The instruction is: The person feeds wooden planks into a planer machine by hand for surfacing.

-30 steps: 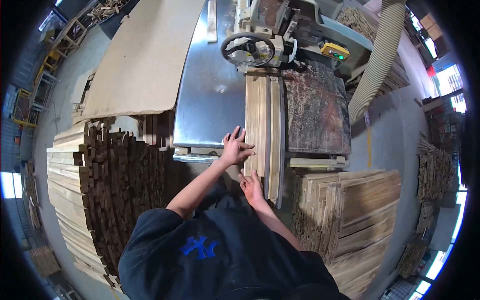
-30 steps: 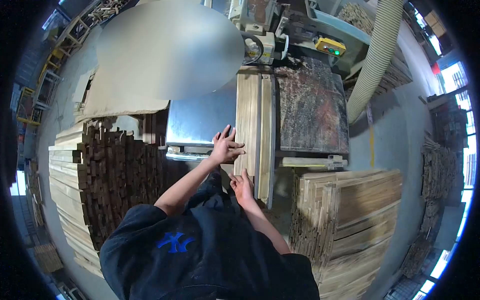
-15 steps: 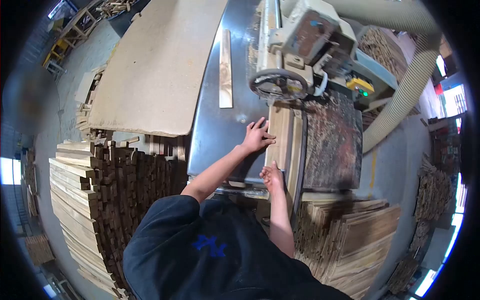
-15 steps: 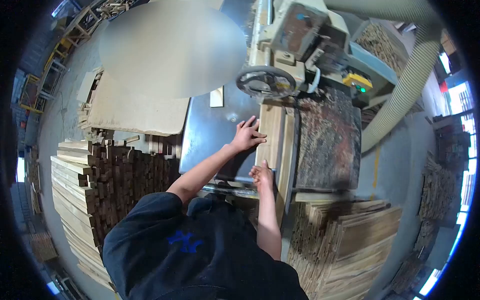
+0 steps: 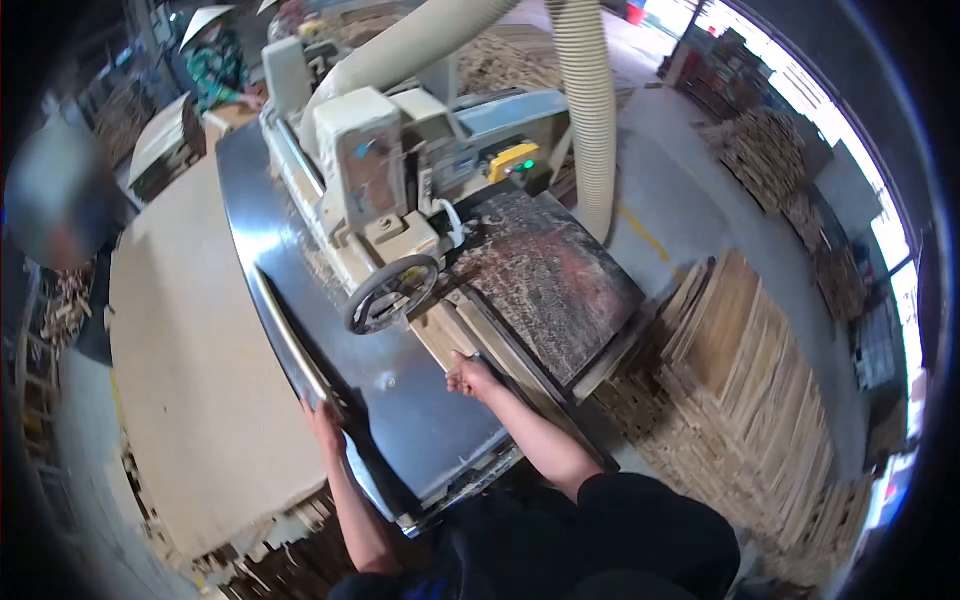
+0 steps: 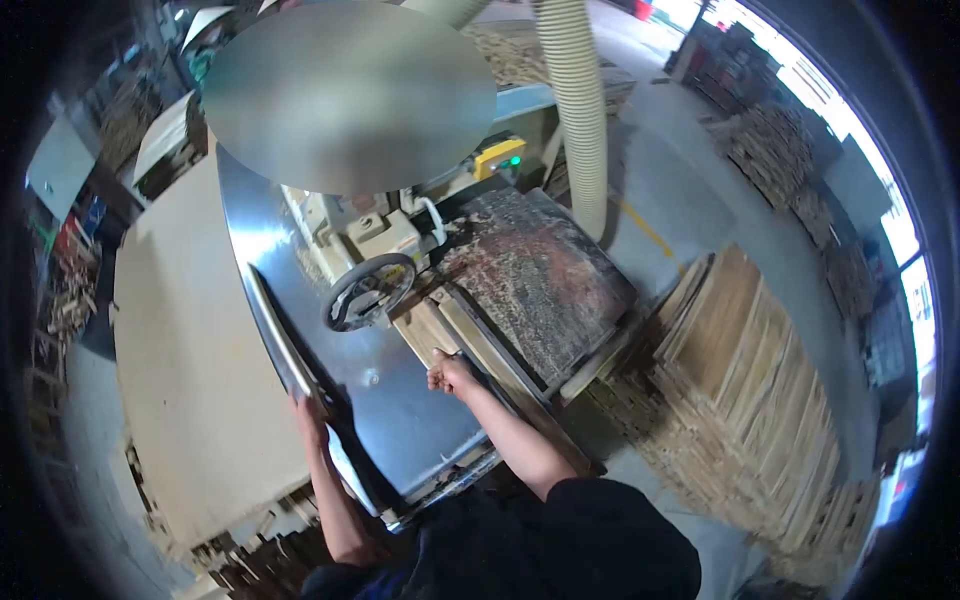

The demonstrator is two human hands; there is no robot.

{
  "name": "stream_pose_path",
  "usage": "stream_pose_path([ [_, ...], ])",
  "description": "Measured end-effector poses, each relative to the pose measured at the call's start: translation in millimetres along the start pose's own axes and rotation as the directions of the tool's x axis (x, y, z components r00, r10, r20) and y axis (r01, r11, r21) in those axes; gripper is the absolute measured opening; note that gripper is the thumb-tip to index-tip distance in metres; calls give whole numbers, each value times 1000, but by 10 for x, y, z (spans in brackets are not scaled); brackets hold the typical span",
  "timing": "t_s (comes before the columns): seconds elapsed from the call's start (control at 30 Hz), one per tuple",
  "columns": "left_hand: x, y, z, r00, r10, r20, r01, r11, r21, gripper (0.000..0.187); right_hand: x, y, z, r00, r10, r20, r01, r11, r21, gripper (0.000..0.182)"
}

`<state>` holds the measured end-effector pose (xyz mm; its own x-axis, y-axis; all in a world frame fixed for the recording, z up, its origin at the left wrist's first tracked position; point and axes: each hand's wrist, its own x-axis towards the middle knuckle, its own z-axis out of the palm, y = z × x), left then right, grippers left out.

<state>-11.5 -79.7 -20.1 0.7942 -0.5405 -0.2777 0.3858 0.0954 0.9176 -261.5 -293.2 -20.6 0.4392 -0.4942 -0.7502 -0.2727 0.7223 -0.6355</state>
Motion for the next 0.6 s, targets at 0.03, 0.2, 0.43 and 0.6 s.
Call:
stream_pose_path([
  [0.03, -215, 72, -12, 978, -102, 180, 137, 972, -193, 42, 83, -3, -14, 1000, -17, 2, 17, 1000, 18, 56],
  [0.2, -1228, 39, 350, 949, -169, 266, 315, 517, -796, 54, 321, -96, 226, 991, -115, 63, 109, 990, 85, 50],
  [0.43, -2151, -557, 798, 998, -65, -8, 65, 989, 133, 70, -926, 623, 60, 783, 171, 598, 9, 958, -286, 63],
  [0.6, -2667, -813, 1122, 947, -162, 277, 40, 915, 402, 99, -1650, 1284, -704, 835, 118, 537, 38, 962, -271, 47],
])
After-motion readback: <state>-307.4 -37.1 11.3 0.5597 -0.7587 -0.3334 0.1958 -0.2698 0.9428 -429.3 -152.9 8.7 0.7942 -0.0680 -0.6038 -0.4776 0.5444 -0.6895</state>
